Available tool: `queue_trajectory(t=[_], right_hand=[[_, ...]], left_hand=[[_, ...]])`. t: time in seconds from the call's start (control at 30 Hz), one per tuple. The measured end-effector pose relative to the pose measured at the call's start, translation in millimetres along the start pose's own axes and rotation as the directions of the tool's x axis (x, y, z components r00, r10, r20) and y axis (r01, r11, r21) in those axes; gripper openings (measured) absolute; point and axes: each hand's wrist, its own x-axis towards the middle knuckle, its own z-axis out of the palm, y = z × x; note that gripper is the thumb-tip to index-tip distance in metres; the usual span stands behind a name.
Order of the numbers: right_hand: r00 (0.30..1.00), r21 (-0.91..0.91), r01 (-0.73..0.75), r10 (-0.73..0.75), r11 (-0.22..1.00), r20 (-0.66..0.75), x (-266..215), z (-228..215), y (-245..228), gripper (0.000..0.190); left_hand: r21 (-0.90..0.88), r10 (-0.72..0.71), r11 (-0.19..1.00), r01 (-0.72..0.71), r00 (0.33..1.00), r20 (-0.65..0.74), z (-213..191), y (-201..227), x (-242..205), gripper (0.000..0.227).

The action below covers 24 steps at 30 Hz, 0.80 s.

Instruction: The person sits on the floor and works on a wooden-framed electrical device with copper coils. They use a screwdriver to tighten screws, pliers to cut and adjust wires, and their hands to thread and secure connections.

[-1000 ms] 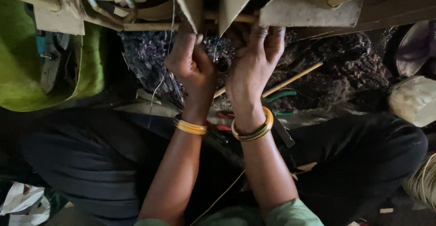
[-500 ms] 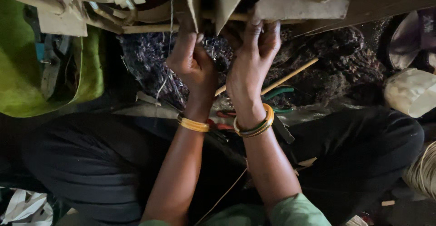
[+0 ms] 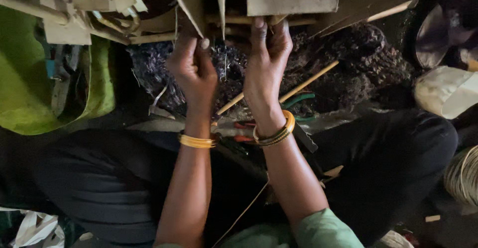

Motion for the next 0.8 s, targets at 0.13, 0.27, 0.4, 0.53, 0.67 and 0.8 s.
queue_trajectory(t=[0.13, 0.27, 0.4, 0.53, 0.67, 0.8], right_hand=[[0.997, -0.130, 0.069, -0.070, 0.989, -0.007, 4, 3, 5, 0.018], [0.996, -0.130, 0.084, -0.086, 0.988, -0.009, 3, -2, 12, 0.010], [0.998, -0.088, 0.065, -0.065, 0.994, 0.003, 5, -8, 17, 0.006], [0.996, -0.283, 0.047, -0.067, 0.958, -0.061, 6, -9, 17, 0.020], [1.000, 0.091, -0.026, 0.027, 0.996, -0.010, 3, -7, 6, 0.017], [0.993, 0.139, -0.064, 0.078, 0.988, -0.093, 4, 2, 3, 0.023]], left_hand=[[-0.020, -0.128, 0.991, 0.130, 0.989, 0.071, -10, -6, 0, 0.012], [0.050, -0.022, 0.999, 0.018, 0.997, 0.076, -9, -11, -2, 0.013], [-0.020, 0.003, 1.000, -0.002, 0.997, 0.082, -8, -8, 4, 0.018], [-0.100, -0.184, 0.975, 0.200, 0.972, 0.147, -15, 1, 6, 0.019], [-0.024, -0.273, 0.960, 0.277, 0.955, 0.120, -12, 9, 7, 0.022], [-0.315, -0.148, 0.936, 0.155, 0.988, 0.047, -6, 9, 5, 0.040]])
